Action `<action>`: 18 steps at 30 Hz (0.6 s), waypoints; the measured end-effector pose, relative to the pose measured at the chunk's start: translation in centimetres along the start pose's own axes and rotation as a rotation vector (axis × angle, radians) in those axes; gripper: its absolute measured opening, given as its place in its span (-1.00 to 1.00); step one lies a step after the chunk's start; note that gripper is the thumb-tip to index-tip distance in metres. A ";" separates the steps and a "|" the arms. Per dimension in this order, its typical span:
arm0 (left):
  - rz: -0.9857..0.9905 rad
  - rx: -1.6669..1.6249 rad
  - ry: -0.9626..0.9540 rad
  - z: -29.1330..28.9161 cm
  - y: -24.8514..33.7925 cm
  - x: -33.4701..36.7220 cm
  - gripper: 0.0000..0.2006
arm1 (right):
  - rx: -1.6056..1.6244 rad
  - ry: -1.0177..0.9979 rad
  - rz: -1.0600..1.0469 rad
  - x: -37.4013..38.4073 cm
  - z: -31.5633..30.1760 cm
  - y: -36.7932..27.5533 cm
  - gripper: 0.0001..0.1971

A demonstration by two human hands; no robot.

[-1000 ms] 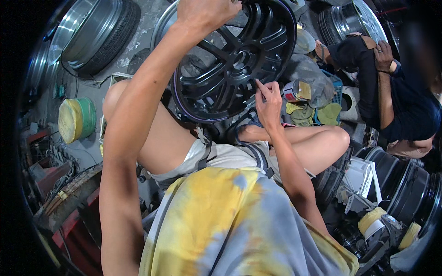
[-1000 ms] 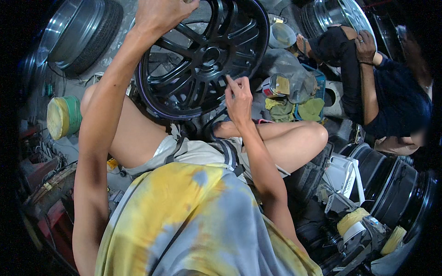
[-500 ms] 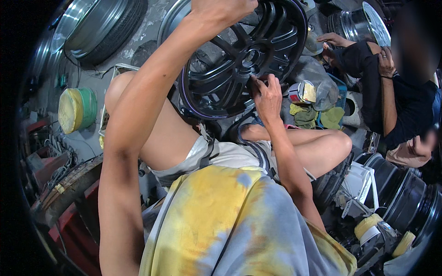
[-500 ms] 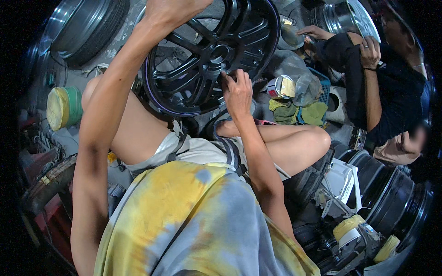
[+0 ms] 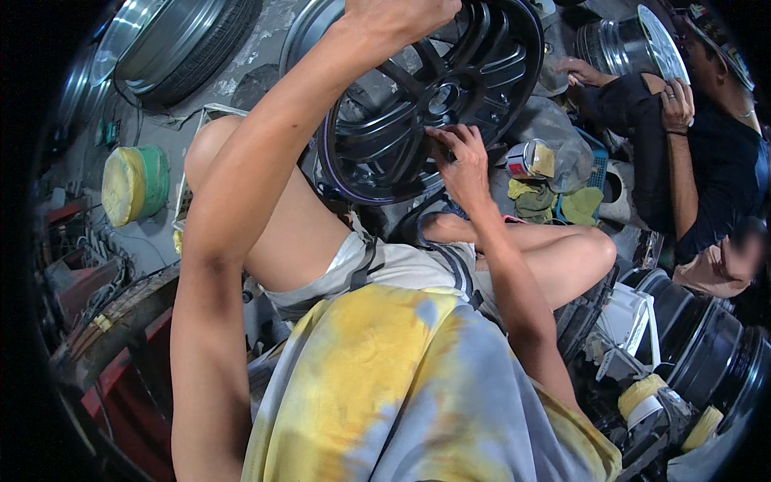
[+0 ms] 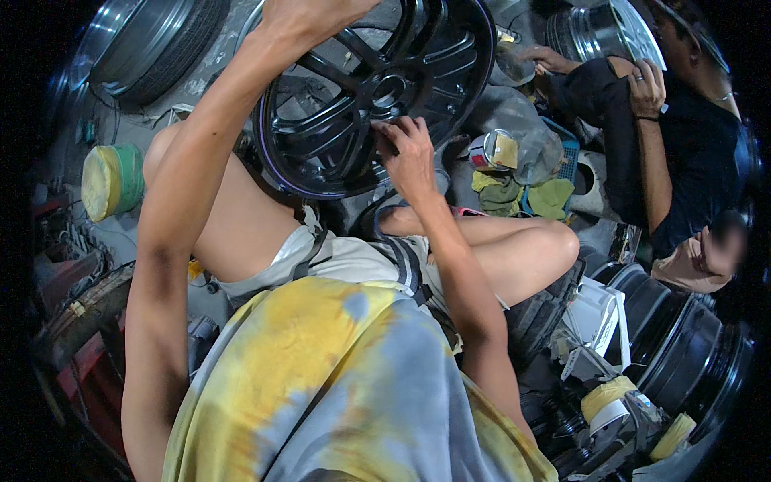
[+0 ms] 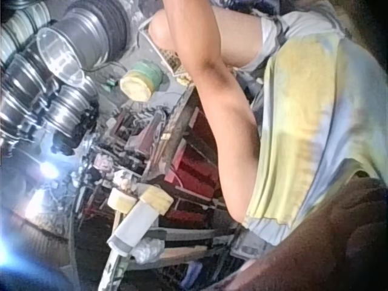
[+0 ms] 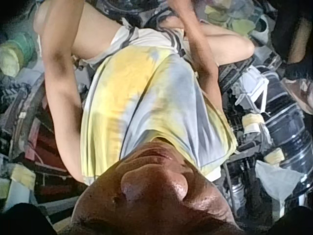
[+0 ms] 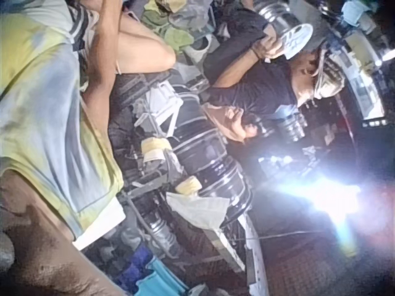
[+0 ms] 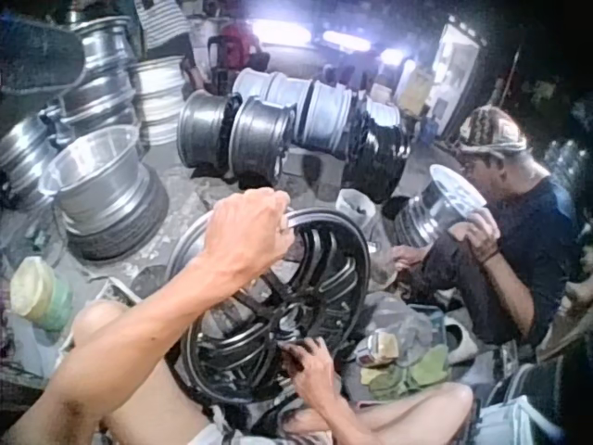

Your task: The person sits on the floor and wipes a car wheel rim with a cloth. They clean the outer edge and the spokes of the rim, rotating it to reach different areas.

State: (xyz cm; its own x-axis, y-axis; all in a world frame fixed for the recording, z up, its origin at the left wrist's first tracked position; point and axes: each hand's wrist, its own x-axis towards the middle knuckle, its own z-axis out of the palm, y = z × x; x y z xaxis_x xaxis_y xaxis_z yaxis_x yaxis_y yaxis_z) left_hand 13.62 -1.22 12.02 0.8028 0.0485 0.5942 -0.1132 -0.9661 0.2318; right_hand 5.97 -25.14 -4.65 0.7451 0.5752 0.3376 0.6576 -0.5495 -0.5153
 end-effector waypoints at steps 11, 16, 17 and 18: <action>0.029 0.003 0.013 0.1 0.3 -0.2 -0.87 | -0.042 -0.060 -0.073 0.6 -0.1 1.0 -0.76; 0.068 -0.028 0.059 0.2 0.5 -0.3 -0.88 | -0.196 -0.152 0.023 1.0 0.0 0.4 -0.75; 0.052 -0.021 0.049 0.1 0.5 -0.3 -0.88 | -0.011 -0.118 0.048 0.9 0.1 0.1 -0.74; 0.037 -0.017 0.034 0.2 0.6 -0.4 -0.88 | 0.149 -0.097 0.147 0.8 0.2 0.0 -0.72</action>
State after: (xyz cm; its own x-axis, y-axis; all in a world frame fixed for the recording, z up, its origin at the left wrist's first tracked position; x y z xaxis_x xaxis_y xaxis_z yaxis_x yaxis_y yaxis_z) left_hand 13.34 -1.86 11.82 0.7774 0.0222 0.6286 -0.1523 -0.9630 0.2224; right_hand 6.51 -24.55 -4.51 0.8125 0.5556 0.1767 0.5141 -0.5398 -0.6666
